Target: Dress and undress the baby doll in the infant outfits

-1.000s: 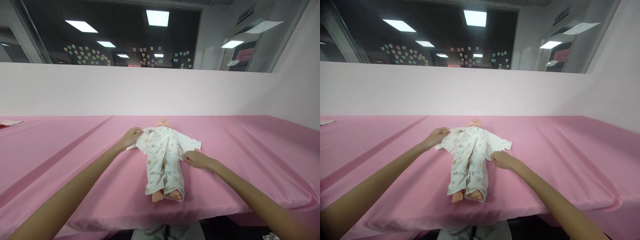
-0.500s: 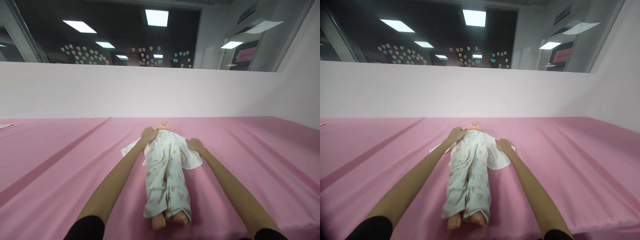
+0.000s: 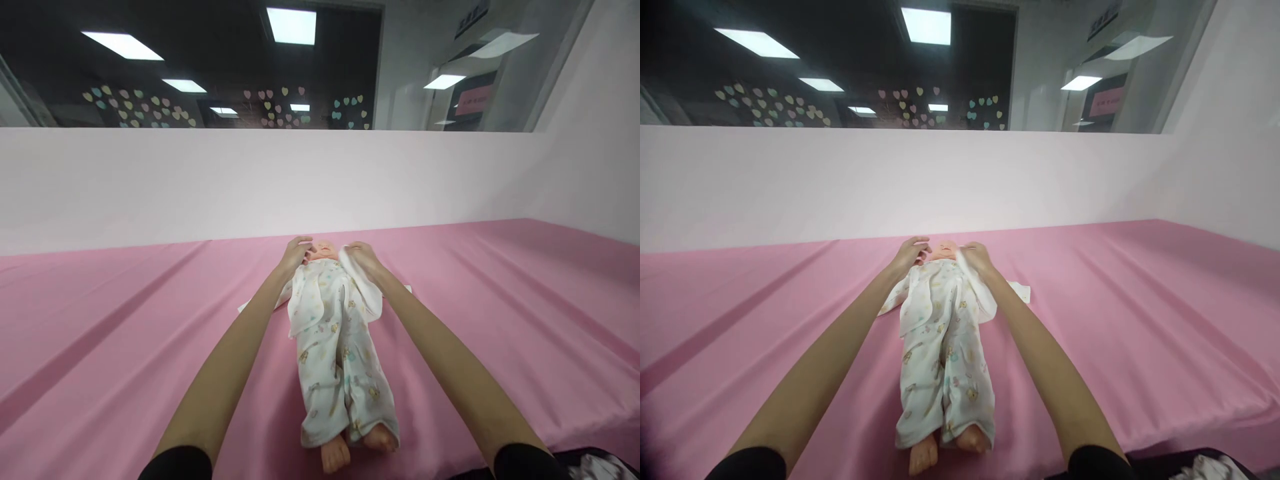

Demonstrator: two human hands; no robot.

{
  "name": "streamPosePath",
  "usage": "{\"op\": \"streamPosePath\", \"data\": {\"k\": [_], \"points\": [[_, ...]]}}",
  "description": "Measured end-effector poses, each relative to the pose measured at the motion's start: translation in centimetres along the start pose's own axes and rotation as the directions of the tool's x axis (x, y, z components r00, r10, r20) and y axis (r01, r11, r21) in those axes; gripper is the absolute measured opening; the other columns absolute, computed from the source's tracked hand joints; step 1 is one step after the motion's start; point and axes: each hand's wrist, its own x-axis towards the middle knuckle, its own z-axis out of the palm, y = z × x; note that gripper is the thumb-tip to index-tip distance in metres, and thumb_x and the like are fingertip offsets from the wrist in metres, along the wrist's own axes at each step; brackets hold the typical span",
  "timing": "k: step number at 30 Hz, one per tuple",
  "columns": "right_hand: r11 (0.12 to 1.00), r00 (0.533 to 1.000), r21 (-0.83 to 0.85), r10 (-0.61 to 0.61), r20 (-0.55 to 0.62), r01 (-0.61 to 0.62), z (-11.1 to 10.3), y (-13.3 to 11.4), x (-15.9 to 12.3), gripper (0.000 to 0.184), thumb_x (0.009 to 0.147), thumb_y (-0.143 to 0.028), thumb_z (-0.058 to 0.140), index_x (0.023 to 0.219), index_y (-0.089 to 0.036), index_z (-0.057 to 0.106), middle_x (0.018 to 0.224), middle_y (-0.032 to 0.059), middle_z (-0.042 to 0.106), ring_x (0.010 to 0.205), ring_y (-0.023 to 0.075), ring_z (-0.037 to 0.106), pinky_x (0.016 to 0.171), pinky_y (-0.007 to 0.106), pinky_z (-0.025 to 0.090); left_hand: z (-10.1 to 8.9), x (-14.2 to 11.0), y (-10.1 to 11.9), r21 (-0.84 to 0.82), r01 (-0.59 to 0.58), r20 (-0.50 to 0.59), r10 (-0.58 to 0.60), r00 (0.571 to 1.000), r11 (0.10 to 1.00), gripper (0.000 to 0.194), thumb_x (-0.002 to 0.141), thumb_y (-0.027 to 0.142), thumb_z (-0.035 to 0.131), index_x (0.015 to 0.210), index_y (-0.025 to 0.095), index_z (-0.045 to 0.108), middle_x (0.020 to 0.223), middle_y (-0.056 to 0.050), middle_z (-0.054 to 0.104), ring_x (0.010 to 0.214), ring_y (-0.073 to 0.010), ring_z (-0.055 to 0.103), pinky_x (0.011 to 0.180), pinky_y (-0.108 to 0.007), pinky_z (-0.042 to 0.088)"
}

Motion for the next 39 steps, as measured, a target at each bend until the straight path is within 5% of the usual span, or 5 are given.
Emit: {"op": "streamPosePath", "data": {"k": [4,8,16,26,39], "points": [[0.96,0.851,0.275,-0.189,0.489,0.055,1.4,-4.2,-1.6,0.017,0.08,-0.032,0.053,0.076,-0.015,0.056,0.07,0.0042,0.065,0.053,0.0105,0.059,0.049,0.02,0.046,0.7,0.0,1.4,-0.104,-0.086,-0.037,0.082,0.996,0.991,0.033,0.082,0.023,0.039,0.112,0.017,0.053,0.091,-0.007,0.068,0.064,-0.011,0.062,0.053,-0.02,0.047],[0.999,0.986,0.021,-0.053,0.157,0.05,2.0,-3.7,-0.6,0.012,0.08,-0.021,0.05,0.076,-0.014,0.058,0.076,0.006,0.067,0.053,0.0114,0.061,0.047,0.02,0.047,2.8,0.1,0.4,0.074,0.013,-0.081,-0.007,0.997,0.997,0.023,0.082,0.024,0.043,0.09,0.013,0.061,0.081,-0.01,0.068,0.073,-0.0189,0.064,0.064,-0.027,0.047],[0.952,0.986,-0.298,0.021,-0.167,-0.07,8.6,-2.8,-0.6,0.036,0.085,-0.033,0.038,0.097,-0.012,0.064,0.107,0.0172,0.062,0.095,0.0264,0.062,0.08,0.036,0.047,6.2,-1.2,-1.1,0.3,0.072,-0.14,-0.031,0.99,0.951,0.022,0.086,0.03,0.043,0.096,0.022,0.06,0.102,-0.01,0.063,0.096,-0.024,0.059,0.076,-0.031,0.043],[0.985,0.988,-0.174,-0.048,-0.145,0.022,8.3,-0.1,-0.4,0.026,0.08,-0.023,0.043,0.087,-0.02,0.068,0.086,0.0049,0.069,0.084,0.0172,0.062,0.071,0.024,0.043,6.5,-2.7,-2.2,0.317,-0.007,-0.189,0.071,0.979,0.948,0.027,0.09,0.029,0.036,0.109,0.031,0.056,0.108,-0.002,0.059,0.097,-0.0184,0.057,0.076,-0.027,0.041],[0.91,0.994,-0.415,-0.056,-0.096,0.011,8.1,-0.8,-1.5,0.052,0.093,-0.039,0.021,0.098,-0.012,0.065,0.114,0.0175,0.051,0.091,0.0259,0.06,0.078,0.037,0.045,6.5,-2.5,-1.0,0.383,-0.008,-0.114,0.056,0.992,0.924,0.024,0.089,0.033,0.038,0.097,0.024,0.058,0.11,-0.008,0.055,0.09,-0.023,0.06,0.073,-0.033,0.043]]}}
